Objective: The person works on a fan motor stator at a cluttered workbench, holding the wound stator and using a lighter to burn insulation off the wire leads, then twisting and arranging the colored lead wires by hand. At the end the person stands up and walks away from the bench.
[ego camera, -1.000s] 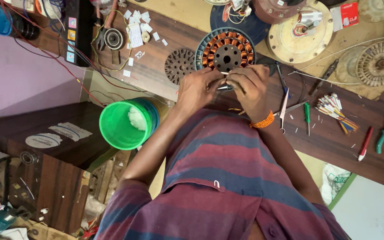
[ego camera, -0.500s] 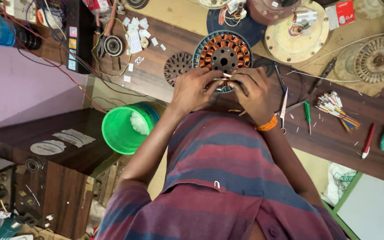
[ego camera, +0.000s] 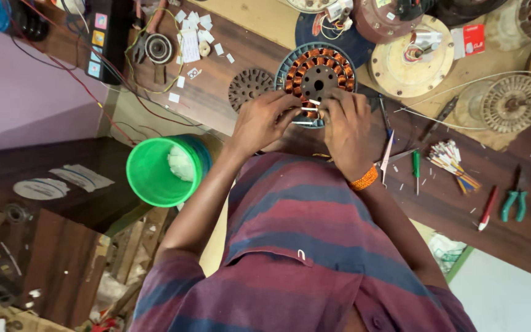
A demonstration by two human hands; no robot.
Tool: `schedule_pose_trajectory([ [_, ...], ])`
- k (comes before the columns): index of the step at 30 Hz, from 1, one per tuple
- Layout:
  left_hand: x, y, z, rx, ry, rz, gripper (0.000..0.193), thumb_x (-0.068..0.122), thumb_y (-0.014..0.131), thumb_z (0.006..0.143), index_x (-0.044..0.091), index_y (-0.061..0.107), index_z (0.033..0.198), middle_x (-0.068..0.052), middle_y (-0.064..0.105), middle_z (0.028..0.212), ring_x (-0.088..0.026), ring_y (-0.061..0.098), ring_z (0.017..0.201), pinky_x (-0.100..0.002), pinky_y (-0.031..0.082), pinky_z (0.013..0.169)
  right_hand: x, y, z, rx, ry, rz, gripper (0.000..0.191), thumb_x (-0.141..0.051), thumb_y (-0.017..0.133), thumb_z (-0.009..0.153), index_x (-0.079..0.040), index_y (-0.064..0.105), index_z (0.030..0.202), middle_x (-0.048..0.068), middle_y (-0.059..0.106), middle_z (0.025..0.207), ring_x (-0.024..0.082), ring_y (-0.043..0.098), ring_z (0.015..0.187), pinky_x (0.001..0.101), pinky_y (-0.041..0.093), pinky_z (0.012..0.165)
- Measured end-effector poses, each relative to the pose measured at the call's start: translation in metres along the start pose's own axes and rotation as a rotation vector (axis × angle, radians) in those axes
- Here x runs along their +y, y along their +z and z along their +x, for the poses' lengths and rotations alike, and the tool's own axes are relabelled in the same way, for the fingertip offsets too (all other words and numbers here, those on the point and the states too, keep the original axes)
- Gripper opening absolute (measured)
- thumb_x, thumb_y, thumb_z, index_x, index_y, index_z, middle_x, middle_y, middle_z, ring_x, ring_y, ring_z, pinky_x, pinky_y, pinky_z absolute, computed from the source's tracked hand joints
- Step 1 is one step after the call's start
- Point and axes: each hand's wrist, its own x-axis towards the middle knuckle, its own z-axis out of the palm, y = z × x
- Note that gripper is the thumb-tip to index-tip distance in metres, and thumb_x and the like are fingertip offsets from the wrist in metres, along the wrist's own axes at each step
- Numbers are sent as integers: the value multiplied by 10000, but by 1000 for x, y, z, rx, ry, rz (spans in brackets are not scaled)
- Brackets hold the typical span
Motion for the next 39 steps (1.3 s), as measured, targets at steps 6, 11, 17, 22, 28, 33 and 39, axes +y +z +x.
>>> schedule_pose_trajectory([
  [6, -4, -1, -3, 31, 18, 16, 153, 227, 736, 917, 122, 714, 1026, -93, 688, 932, -332, 693, 888, -459, 541, 718, 1, 10, -5, -8, 25, 95, 154, -23, 688, 950, -20, 644, 1098, 128, 621, 1195, 350, 551, 1094, 469, 454, 935],
  [11, -8, -2, -5, -42, 8, 2, 174, 228, 730, 936, 104, 714, 1058, -114, 712, 958, -348, 698, 857, -459, 549, 716, 2, 14, -4, 25, 49, 197, 131, 13, 664, 961, -15, 658, 1089, 133, 639, 1170, 342, 569, 1091, 446, 467, 934],
  [17, -18, 6, -9, 39, 72, -31, 128, 221, 718, 959, 124, 725, 1044, -83, 740, 967, -321, 716, 807, -428, 564, 690, 4, 5, -14, 31, 68, 165, 184, 68, 601, 957, -24, 703, 1080, 114, 706, 1140, 304, 644, 1075, 432, 455, 918],
  [22, -25, 17, -13, 77, 90, -10, 123, 218, 735, 952, 157, 765, 1055, -61, 734, 906, -297, 715, 730, -409, 561, 633, 11, 16, -21, 88, 151, 417, 179, 78, 553, 1016, -16, 679, 1100, 113, 680, 1184, 282, 657, 1124, 378, 521, 983],
  [28, -14, 21, -7, 183, 10, 8, 115, 254, 751, 945, 189, 770, 1038, -22, 716, 921, -257, 697, 783, -400, 556, 643, 16, 22, -27, 62, 67, 400, 225, 22, 785, 859, -27, 709, 1064, 108, 664, 1182, 298, 606, 1152, 403, 483, 1005],
  [33, -1, 11, -11, 356, 202, 279, 286, 265, 763, 840, 144, 729, 1097, -100, 644, 1015, -320, 562, 962, -455, 469, 786, 18, 31, -27, 110, -15, 330, 272, 20, 850, 803, -42, 739, 1043, 82, 671, 1164, 282, 585, 1127, 409, 454, 978],
  [39, 8, 20, -26, 156, 116, -10, 317, 150, 744, 967, 139, 689, 1278, -43, 667, 1221, -268, 555, 1146, -394, 462, 992, 18, 35, -24, 106, -29, 332, 220, 28, 831, 830, -54, 728, 1007, 77, 685, 1166, 279, 589, 1103, 400, 459, 978],
])
